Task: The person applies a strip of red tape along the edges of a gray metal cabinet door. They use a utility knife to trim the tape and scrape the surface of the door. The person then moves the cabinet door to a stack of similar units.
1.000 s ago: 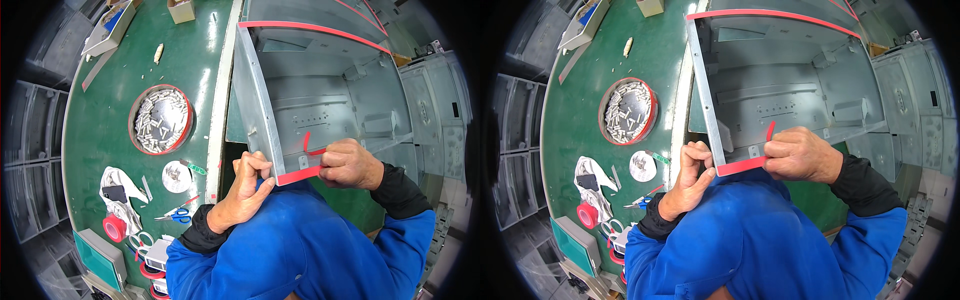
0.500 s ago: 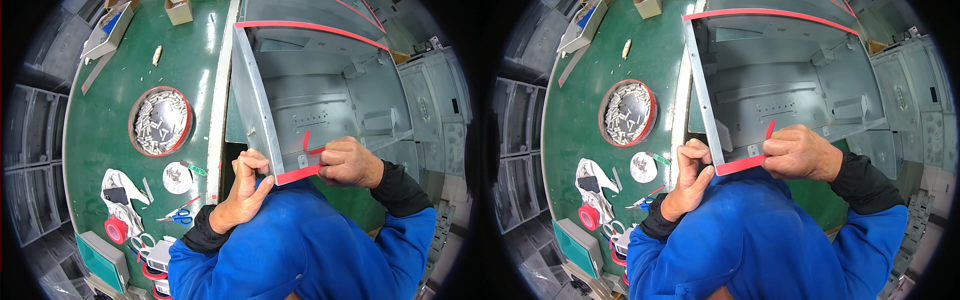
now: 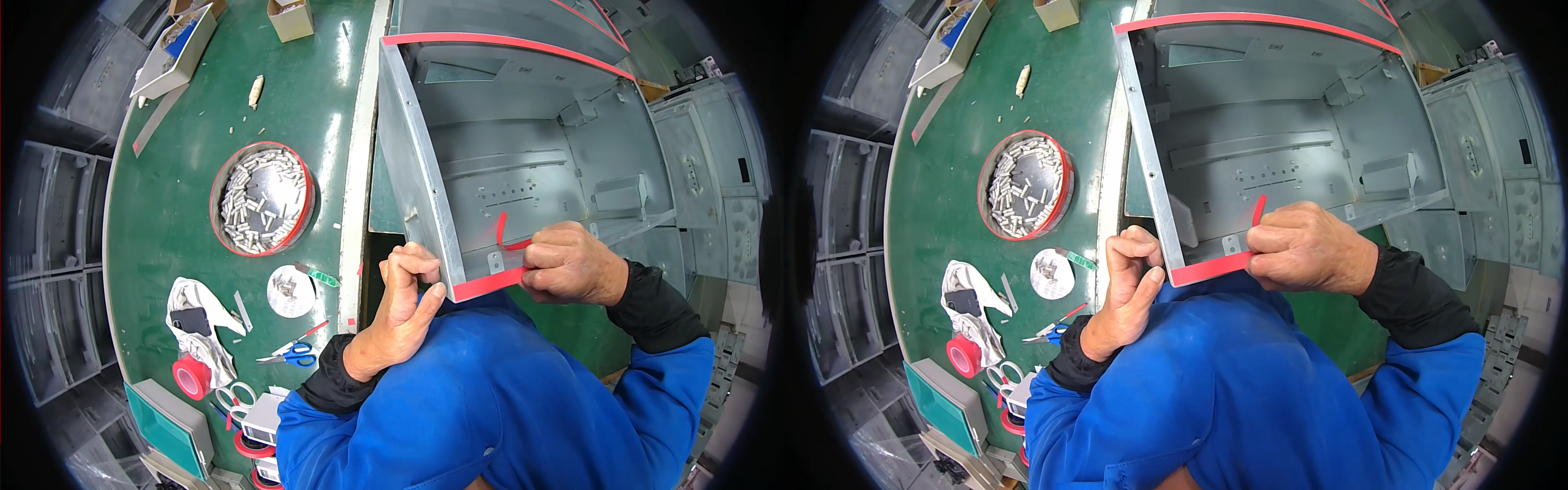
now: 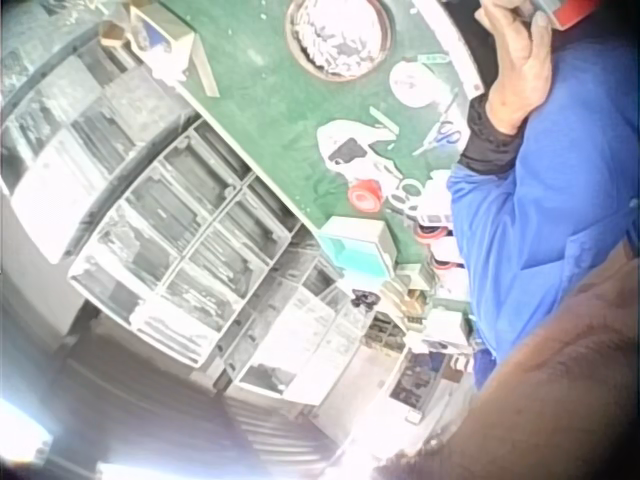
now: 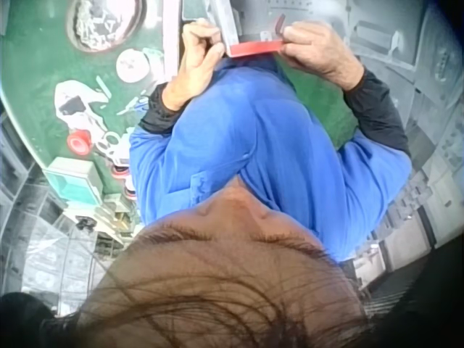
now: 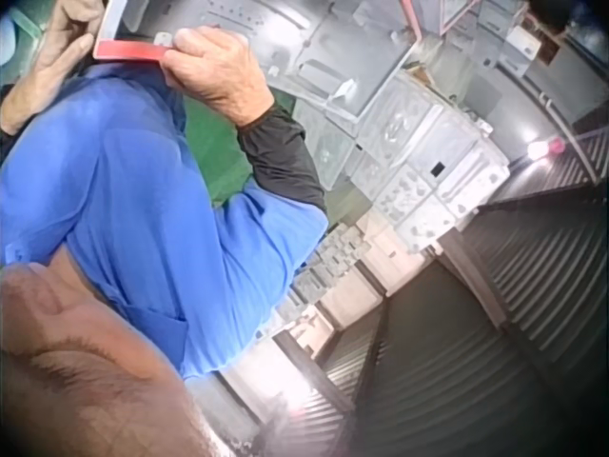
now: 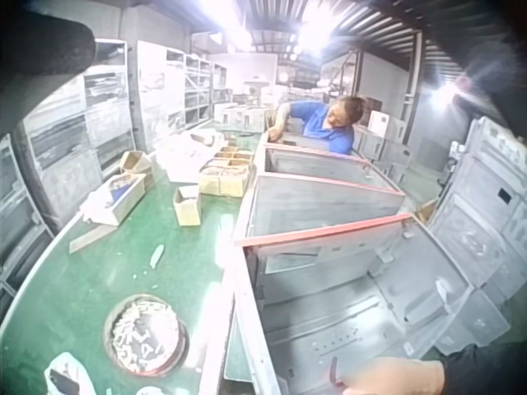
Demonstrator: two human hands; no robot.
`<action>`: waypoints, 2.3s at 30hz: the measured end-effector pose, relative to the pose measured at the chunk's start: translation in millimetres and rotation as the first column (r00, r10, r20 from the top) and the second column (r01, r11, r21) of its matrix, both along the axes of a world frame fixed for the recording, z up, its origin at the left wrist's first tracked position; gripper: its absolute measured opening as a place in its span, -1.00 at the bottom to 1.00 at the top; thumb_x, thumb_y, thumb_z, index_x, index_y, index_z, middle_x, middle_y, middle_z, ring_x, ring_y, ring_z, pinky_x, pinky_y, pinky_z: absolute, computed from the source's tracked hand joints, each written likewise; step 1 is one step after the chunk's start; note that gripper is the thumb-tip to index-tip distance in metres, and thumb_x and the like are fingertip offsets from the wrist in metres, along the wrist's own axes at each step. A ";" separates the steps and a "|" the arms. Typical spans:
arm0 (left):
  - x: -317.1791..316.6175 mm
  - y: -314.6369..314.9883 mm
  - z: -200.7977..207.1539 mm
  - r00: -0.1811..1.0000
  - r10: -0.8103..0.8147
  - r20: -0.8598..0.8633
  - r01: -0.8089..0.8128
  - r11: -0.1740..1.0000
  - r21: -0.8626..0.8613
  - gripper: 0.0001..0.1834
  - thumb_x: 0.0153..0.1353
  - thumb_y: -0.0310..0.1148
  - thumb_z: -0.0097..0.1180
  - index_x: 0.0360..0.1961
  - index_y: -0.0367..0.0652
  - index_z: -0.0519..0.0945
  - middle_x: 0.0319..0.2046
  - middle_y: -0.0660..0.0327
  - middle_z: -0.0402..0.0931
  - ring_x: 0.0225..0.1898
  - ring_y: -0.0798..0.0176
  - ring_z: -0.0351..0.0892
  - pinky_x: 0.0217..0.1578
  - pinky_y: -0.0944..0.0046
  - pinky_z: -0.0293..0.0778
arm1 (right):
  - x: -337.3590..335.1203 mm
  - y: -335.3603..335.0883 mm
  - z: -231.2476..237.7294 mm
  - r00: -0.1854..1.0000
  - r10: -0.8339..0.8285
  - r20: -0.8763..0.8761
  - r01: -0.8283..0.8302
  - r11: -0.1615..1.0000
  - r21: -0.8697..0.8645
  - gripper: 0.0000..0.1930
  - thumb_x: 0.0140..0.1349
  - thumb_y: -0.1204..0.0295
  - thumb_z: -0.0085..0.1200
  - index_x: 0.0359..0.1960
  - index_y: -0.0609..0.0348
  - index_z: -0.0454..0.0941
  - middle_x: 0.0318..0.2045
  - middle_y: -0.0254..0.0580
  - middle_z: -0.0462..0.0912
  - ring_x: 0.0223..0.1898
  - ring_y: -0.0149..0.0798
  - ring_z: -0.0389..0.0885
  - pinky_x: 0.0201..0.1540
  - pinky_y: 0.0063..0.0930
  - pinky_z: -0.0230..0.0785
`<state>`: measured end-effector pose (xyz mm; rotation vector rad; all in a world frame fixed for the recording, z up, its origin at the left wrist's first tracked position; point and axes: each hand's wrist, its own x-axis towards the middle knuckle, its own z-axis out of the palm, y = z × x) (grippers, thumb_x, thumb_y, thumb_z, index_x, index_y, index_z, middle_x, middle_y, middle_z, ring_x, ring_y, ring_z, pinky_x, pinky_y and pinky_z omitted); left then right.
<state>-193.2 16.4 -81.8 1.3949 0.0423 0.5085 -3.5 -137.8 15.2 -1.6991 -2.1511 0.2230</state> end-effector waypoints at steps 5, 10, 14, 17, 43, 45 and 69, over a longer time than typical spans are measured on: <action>1.1 -3.5 0.2 0.999 0.035 0.016 -0.035 0.999 -0.017 -0.64 0.11 -0.55 -0.01 -0.07 -0.17 0.20 -0.25 0.18 0.13 -0.26 0.31 0.08 -0.15 0.30 0.10 | 0.6 -0.3 -0.4 1.000 0.003 0.004 -0.003 1.000 -0.012 -0.75 -0.31 0.53 0.15 -0.67 0.06 0.26 -0.64 -0.33 0.19 -0.66 -0.32 0.27 -0.69 -0.43 0.14; 3.9 -5.1 5.4 0.999 0.034 0.039 -0.033 0.999 -0.022 -0.57 0.11 -0.52 0.02 -0.03 -0.16 0.15 -0.18 0.15 0.05 -0.22 0.31 0.06 -0.10 0.30 0.13 | 0.2 -0.7 1.1 1.000 -0.002 0.010 0.003 1.000 -0.020 -0.75 -0.32 0.52 0.15 -0.67 0.07 0.27 -0.63 -0.33 0.20 -0.65 -0.31 0.27 -0.69 -0.42 0.15; 6.9 -7.0 9.3 1.000 0.028 0.013 -0.028 0.999 0.044 -0.57 0.10 -0.54 0.04 -0.05 -0.16 0.15 -0.17 0.15 0.04 -0.19 0.29 0.06 -0.10 0.30 0.12 | -0.3 -0.5 4.3 1.000 -0.005 0.006 0.005 1.000 -0.024 -0.77 -0.31 0.53 0.15 -0.66 0.08 0.30 -0.62 -0.34 0.25 -0.64 -0.30 0.31 -0.68 -0.42 0.16; 5.8 -8.4 7.2 0.999 0.032 -0.003 -0.032 0.998 0.057 -0.58 0.08 -0.57 0.03 -0.06 -0.16 0.16 -0.17 0.14 0.04 -0.16 0.27 0.06 -0.06 0.26 0.11 | 0.5 0.2 5.7 0.999 -0.024 -0.021 0.023 0.999 -0.022 -0.77 -0.27 0.55 0.17 -0.65 0.09 0.31 -0.61 -0.33 0.29 -0.62 -0.30 0.34 -0.68 -0.42 0.18; 7.7 -20.7 -0.1 0.932 0.346 0.110 -0.363 0.871 0.332 -0.71 0.13 -0.35 0.03 -0.22 -0.12 0.20 -0.25 0.11 0.12 -0.23 0.23 0.12 -0.10 0.18 0.11 | 59.7 -78.8 62.7 0.937 -0.342 0.072 0.338 0.939 0.070 -0.73 -0.04 0.60 0.14 -0.51 0.07 0.24 -0.69 -0.34 0.26 -0.61 -0.23 0.32 -0.26 -0.28 0.31; 10.1 -22.1 -0.1 0.934 0.341 0.104 -0.356 0.883 0.305 -0.71 0.15 -0.32 0.03 -0.23 -0.11 0.19 -0.27 0.13 0.11 -0.23 0.26 0.12 -0.10 0.21 0.11 | 69.4 -93.6 38.2 0.920 -0.386 0.063 0.381 0.922 0.073 -0.73 -0.01 0.57 0.16 -0.50 0.07 0.23 -0.66 -0.34 0.29 -0.59 -0.21 0.32 -0.22 -0.30 0.28; -5.7 -19.2 3.5 0.886 0.449 -0.110 -0.387 0.850 0.357 -0.64 0.17 -0.14 0.03 -0.21 -0.05 0.15 -0.16 0.23 0.10 0.02 0.27 0.14 0.14 0.17 0.04 | 97.6 -147.9 -9.9 0.850 -0.511 -0.125 0.526 0.830 0.182 -0.74 0.04 0.61 0.11 -0.54 0.08 0.23 -0.60 -0.35 0.26 -0.52 -0.26 0.31 0.00 -0.26 0.21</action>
